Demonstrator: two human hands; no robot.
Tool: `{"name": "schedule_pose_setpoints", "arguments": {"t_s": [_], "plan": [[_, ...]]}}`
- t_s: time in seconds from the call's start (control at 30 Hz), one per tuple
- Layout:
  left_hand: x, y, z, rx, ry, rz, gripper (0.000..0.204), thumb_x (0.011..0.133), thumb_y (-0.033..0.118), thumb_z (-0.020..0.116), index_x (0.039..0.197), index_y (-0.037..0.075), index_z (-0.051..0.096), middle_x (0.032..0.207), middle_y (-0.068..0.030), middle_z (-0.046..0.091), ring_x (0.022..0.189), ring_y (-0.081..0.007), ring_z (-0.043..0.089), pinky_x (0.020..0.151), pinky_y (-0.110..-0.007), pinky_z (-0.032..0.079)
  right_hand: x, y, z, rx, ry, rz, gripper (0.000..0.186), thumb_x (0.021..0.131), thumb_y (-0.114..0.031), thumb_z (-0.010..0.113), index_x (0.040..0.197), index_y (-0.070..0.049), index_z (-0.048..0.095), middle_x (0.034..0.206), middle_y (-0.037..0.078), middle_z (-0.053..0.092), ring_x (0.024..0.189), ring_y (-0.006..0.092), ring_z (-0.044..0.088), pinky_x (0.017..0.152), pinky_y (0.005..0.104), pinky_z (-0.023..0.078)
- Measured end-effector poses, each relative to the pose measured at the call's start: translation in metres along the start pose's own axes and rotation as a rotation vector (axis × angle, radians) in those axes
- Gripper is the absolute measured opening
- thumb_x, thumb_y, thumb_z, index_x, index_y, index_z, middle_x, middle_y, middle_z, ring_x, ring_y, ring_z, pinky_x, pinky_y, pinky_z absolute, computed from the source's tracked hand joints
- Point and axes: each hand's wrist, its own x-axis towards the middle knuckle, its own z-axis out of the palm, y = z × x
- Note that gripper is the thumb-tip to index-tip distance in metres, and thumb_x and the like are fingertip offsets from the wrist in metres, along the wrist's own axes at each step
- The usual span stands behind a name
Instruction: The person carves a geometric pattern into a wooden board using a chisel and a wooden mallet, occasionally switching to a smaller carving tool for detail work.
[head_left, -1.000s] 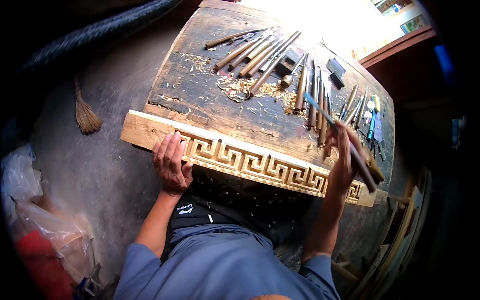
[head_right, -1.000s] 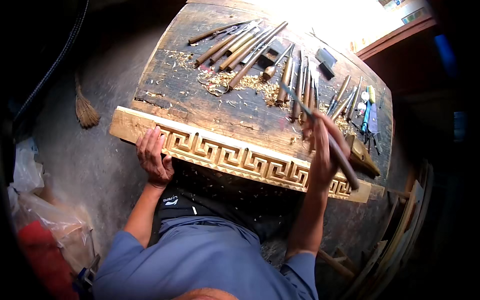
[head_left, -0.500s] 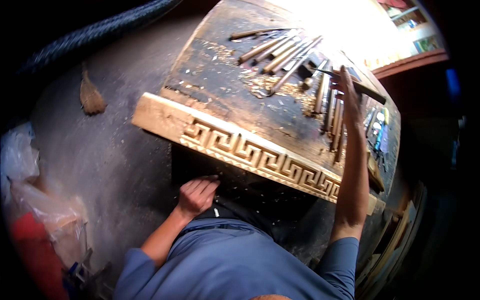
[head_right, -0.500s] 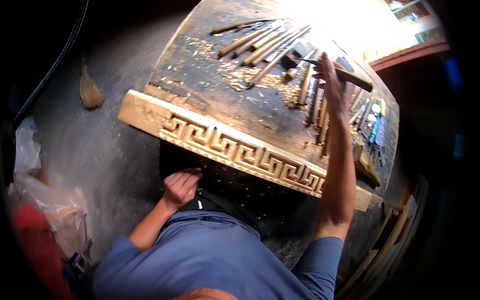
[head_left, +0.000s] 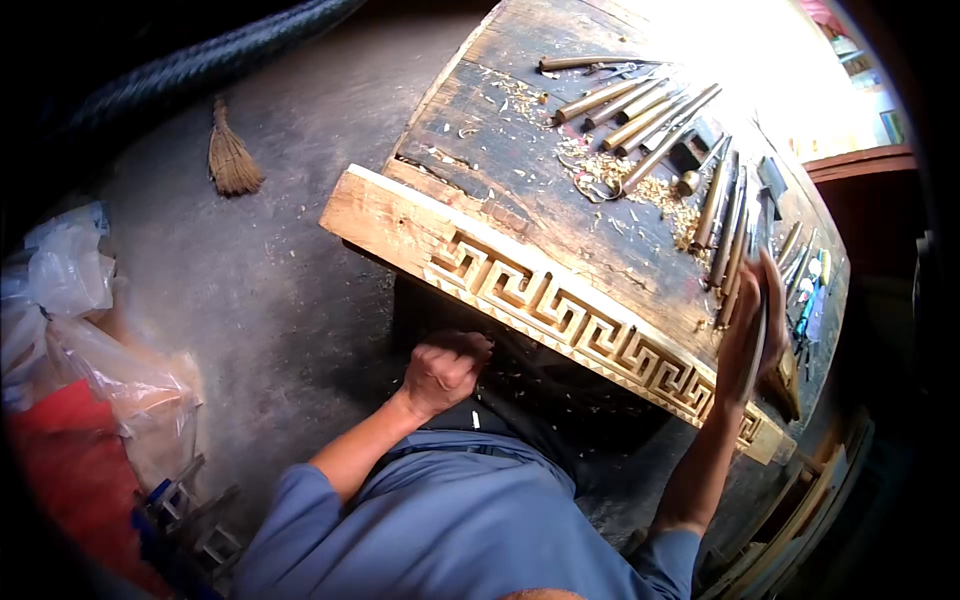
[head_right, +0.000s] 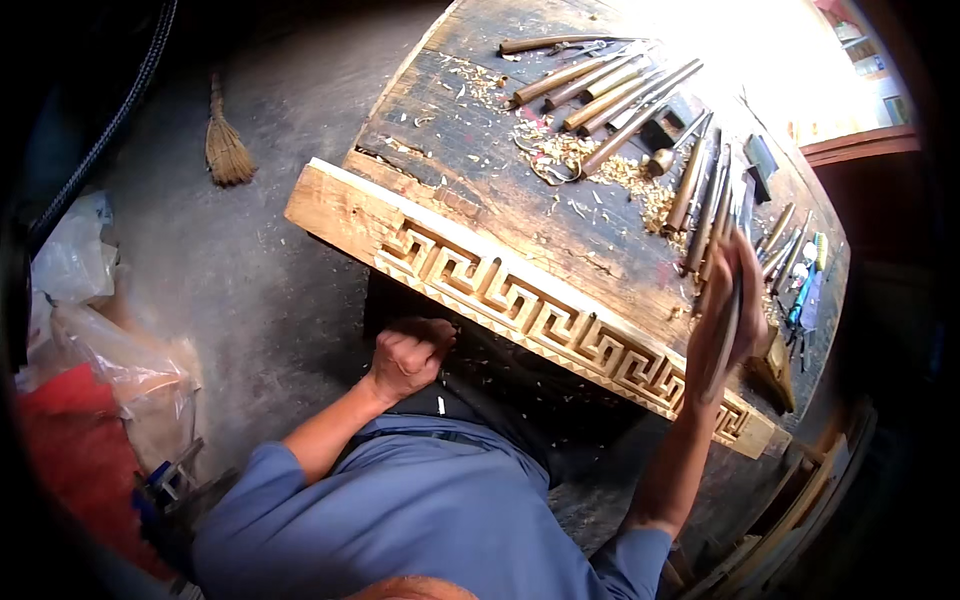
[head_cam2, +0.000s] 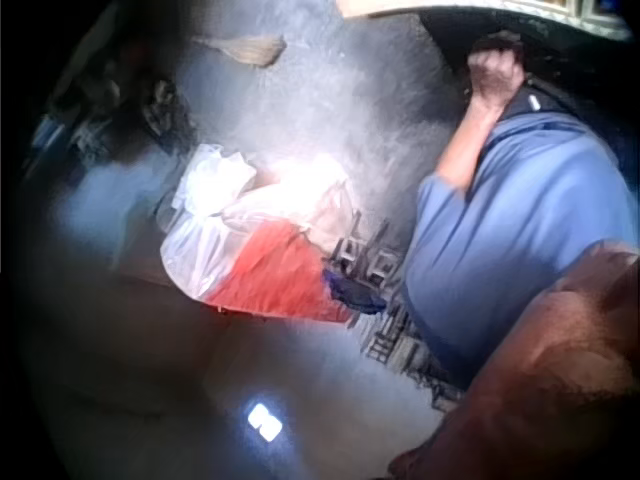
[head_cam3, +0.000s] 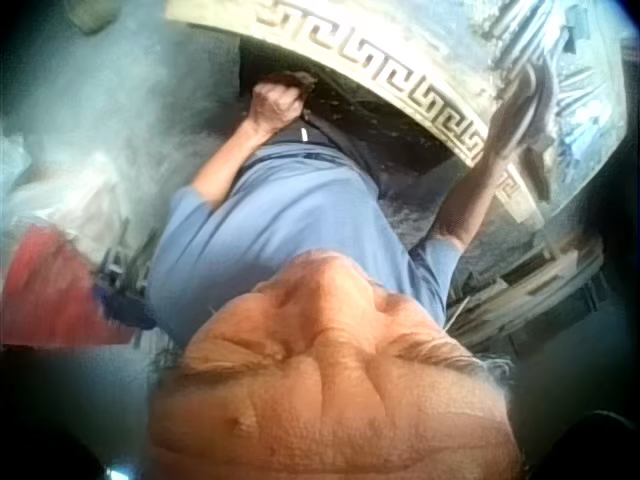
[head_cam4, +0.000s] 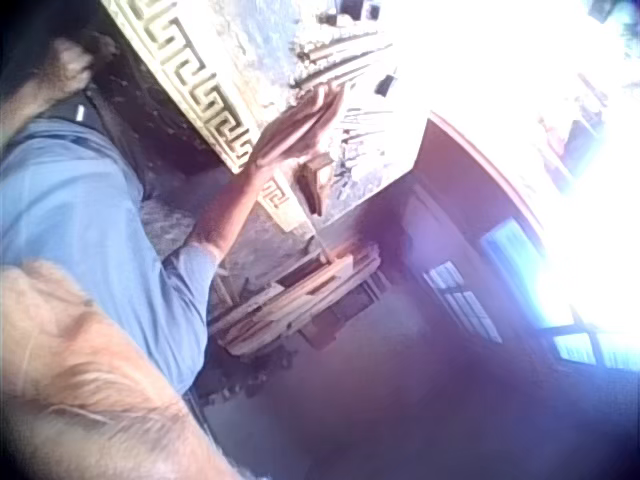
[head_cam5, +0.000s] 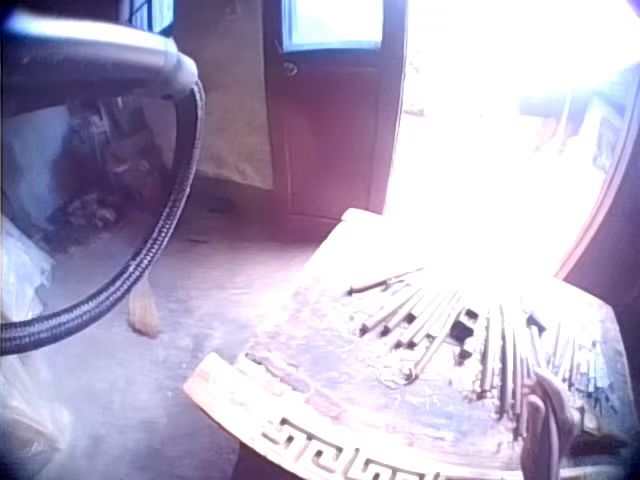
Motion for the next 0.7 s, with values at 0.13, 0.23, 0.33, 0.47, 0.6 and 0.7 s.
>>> {"name": "schedule_pose_setpoints", "arguments": {"t_s": [0.13,0.23,0.33,0.47,0.6,0.7], "plan": [[0.0,-0.003,0.003,0.026,-0.036,0.053,0.014,0.084,0.004,0.08,0.098,0.005,0.081,0.099,-0.0085,0.082,0.085,-0.0284,0.079,0.077,-0.038,0.063,-0.068,0.019,-0.04,-0.11,0.066,0.064,0.035,0.112,-0.015,0.065,0.142,0.001,0.069,0.12,0.016,0.08,0.109,0.0212,0.075,0.096,0.0356,0.059],[0.003,-0.003,0.004,0.013,-0.043,0.069,0.014,0.085,0.004,0.081,0.099,0.005,0.081,0.097,-0.0085,0.081,0.083,-0.0281,0.078,0.076,-0.038,0.062,-0.101,0.033,-0.059,-0.224,0.062,0.058,0.034,0.114,-0.017,0.062,0.141,0.001,0.07,0.121,0.018,0.08,0.112,0.0256,0.076,0.097,0.0367,0.059],[0.006,-0.001,0.0,0.034,-0.029,0.046,0.015,0.085,0.004,0.082,0.1,0.006,0.08,0.091,-0.0086,0.079,0.079,-0.0275,0.077,0.072,-0.038,0.061,-0.119,0.04,-0.058,-0.194,0.083,0.12,0.034,0.114,-0.016,0.062,0.142,0.001,0.069,0.123,0.019,0.079,0.113,0.0271,0.076,0.099,0.0367,0.059],[0.015,0.005,-0.023,0.117,0.02,0.084,0.03,0.085,0.004,0.087,0.111,0.006,0.073,0.083,-0.0079,0.073,0.072,-0.0274,0.072,0.065,-0.038,0.057,-0.131,0.041,-0.046,-0.252,0.1,0.138,0.034,0.113,-0.014,0.063,0.143,0.002,0.068,0.124,0.02,0.078,0.114,0.029,0.076,0.1,0.0381,0.059],[0.045,0.022,-0.043,0.205,0.202,0.223,0.041,0.094,0.022,0.089,0.126,0.011,0.066,0.112,-0.0055,0.074,0.099,-0.0253,0.073,0.084,-0.039,0.064,-0.122,0.006,-0.037,-0.181,0.143,0.014,0.063,0.116,-0.052,0.053,0.145,0.002,0.067,0.118,0.018,0.079,0.1,0.0253,0.075,0.091,0.0396,0.06],[0.066,0.043,-0.036,0.241,0.161,0.311,0.045,0.098,0.041,0.084,0.131,0.015,0.067,0.135,-0.0054,0.071,0.128,-0.0259,0.065,0.111,-0.048,0.055,-0.111,-0.038,-0.028,-0.084,0.098,0.051,0.1,0.107,-0.081,0.039,0.135,0.009,0.071,0.097,0.02,0.078,0.085,0.0268,0.075,0.079,0.0377,0.061]]}}
